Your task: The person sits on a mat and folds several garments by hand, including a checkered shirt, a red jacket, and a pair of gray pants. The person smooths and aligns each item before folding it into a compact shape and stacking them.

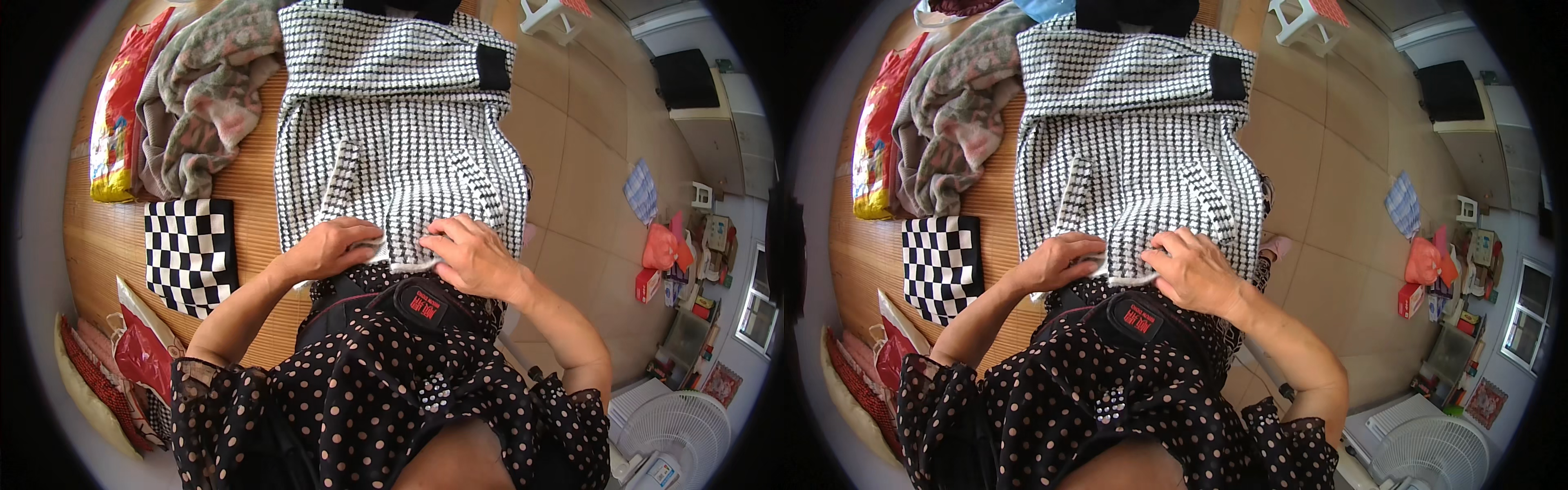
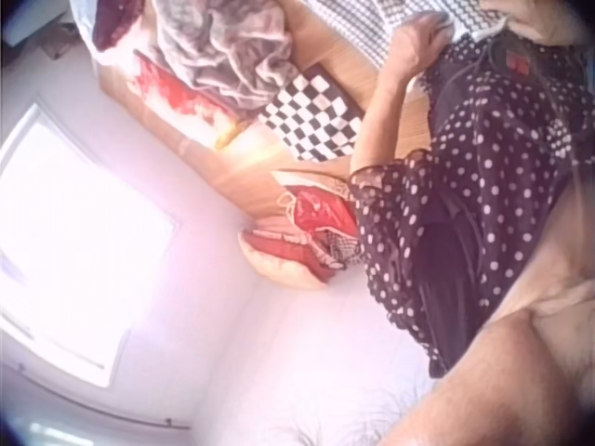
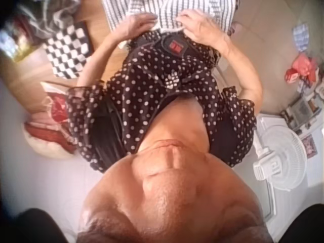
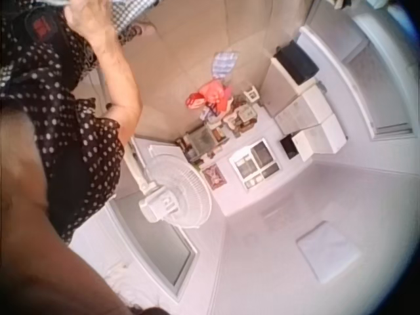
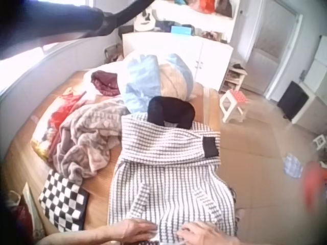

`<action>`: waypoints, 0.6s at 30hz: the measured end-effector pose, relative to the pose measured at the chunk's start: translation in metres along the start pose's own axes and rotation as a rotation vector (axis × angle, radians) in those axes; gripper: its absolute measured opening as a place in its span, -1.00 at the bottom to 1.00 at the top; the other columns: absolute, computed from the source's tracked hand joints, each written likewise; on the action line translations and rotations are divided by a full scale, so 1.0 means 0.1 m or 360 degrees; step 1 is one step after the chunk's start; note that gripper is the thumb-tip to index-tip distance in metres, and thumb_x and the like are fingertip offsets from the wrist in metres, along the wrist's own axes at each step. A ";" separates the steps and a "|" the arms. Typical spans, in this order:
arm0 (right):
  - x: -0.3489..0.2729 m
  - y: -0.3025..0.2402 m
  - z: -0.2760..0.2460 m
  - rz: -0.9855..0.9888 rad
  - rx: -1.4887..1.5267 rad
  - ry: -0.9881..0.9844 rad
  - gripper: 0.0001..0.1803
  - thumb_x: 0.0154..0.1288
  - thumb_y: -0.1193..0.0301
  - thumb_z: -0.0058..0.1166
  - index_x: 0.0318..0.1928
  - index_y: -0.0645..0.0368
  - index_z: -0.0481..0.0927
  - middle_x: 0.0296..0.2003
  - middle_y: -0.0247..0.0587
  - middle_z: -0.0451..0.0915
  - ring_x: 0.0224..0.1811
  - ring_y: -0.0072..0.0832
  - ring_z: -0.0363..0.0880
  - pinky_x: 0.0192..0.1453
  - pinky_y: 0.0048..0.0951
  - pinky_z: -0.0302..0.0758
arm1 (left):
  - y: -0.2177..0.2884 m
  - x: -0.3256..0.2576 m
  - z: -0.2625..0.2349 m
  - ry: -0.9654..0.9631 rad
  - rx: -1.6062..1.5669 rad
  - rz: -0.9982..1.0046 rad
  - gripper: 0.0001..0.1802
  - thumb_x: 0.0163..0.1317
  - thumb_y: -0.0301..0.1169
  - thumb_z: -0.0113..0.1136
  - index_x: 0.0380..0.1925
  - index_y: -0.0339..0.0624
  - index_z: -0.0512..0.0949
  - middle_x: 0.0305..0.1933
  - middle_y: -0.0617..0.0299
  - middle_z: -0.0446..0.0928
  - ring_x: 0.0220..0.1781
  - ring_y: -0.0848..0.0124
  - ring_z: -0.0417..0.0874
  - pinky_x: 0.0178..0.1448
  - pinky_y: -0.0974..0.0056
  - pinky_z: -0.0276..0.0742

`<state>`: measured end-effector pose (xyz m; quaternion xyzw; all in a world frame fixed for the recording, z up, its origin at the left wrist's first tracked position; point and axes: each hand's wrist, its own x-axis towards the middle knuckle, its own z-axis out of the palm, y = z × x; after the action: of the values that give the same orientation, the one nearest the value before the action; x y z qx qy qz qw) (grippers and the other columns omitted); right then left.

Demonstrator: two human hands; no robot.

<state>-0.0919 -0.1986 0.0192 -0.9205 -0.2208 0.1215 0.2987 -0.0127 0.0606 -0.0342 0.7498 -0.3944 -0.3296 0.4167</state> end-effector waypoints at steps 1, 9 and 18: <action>0.02 0.02 0.03 -0.0079 -0.0111 0.0095 -0.79 0.03 0.49 0.11 -0.25 0.16 0.55 -0.25 -0.21 0.50 -0.19 -0.29 0.49 -0.15 -0.28 0.45 | 0.01 0.01 0.01 0.0036 0.0077 0.0048 -0.54 0.21 -0.16 0.14 -0.04 -0.32 0.49 -0.02 -0.02 0.53 0.02 0.09 0.55 0.11 0.17 0.46; 0.15 0.29 -0.85 0.0456 0.1925 0.0790 -0.75 0.30 0.51 -0.17 -0.06 0.35 0.43 -0.19 -0.17 0.57 -0.19 -0.53 0.55 -0.09 -0.48 0.50 | 0.07 0.13 0.15 0.0244 0.0339 0.0181 -0.50 0.14 -0.07 0.17 -0.05 -0.22 0.50 -0.09 0.04 0.55 -0.04 0.11 0.56 0.00 0.15 0.51; 0.27 0.26 -1.19 0.0254 0.1834 0.0666 -0.73 0.30 0.49 -0.10 -0.03 0.37 0.44 -0.13 -0.21 0.55 -0.12 -0.59 0.51 0.01 -0.55 0.43 | 0.08 0.22 0.16 0.0314 0.0293 0.0091 -0.61 0.20 -0.14 0.11 -0.11 -0.19 0.55 -0.24 0.05 0.58 -0.25 0.12 0.62 -0.17 0.18 0.56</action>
<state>-0.0175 -0.2638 0.0956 -0.6292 0.0132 0.0601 0.7748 -0.0176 0.0330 -0.0376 0.8021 -0.4013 -0.2048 0.3920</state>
